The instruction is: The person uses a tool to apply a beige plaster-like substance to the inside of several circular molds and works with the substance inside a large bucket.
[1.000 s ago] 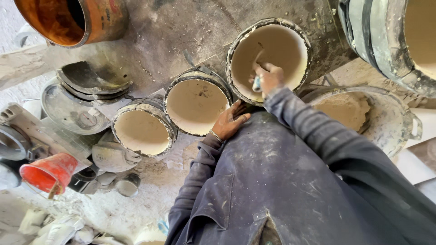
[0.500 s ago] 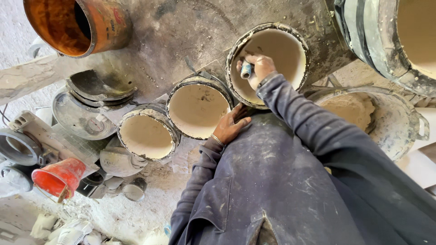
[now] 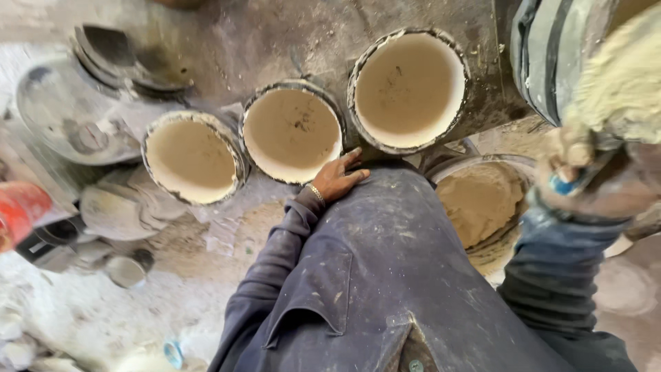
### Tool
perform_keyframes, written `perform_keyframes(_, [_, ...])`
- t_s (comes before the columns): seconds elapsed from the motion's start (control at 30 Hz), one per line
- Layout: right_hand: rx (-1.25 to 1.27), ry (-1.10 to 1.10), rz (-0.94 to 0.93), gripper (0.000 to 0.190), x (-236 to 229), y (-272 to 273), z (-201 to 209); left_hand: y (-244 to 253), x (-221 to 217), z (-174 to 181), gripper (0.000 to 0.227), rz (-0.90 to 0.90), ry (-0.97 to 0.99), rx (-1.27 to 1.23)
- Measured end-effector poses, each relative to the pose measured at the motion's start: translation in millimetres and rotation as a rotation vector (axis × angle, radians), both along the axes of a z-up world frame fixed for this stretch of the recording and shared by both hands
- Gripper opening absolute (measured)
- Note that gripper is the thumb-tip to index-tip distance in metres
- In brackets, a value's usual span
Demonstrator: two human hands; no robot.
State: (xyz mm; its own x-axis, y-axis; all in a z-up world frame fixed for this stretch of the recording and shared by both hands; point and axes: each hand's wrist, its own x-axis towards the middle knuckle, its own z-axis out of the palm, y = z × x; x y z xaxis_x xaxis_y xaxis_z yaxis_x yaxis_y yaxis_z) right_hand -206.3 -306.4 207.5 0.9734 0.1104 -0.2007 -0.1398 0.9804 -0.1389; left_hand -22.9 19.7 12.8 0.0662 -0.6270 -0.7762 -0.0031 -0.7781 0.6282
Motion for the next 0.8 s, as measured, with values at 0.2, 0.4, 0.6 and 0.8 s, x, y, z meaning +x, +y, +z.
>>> perform_keyframes(0.2, [-1.441,0.329,-0.025,0.020,51.7,30.7,-31.4,18.3,-15.8,-5.3,0.089,0.393,0.298,-0.103])
perform_keyframes(0.4, [-1.629,0.520,0.598,0.025,87.8,62.1,-253.1,7.8,-14.0,-16.3,0.097,0.585,0.444,-0.232])
perform_keyframes(0.6, [-2.039,0.663,0.859,0.027,82.8,92.3,-332.7,-4.7,-3.4,-21.8,0.099,0.607,0.426,-0.255])
perform_keyframes(0.8, [-1.932,0.684,0.848,0.040,75.3,102.8,-346.1,0.0,-2.2,-35.8,0.098,0.603,0.427,-0.221])
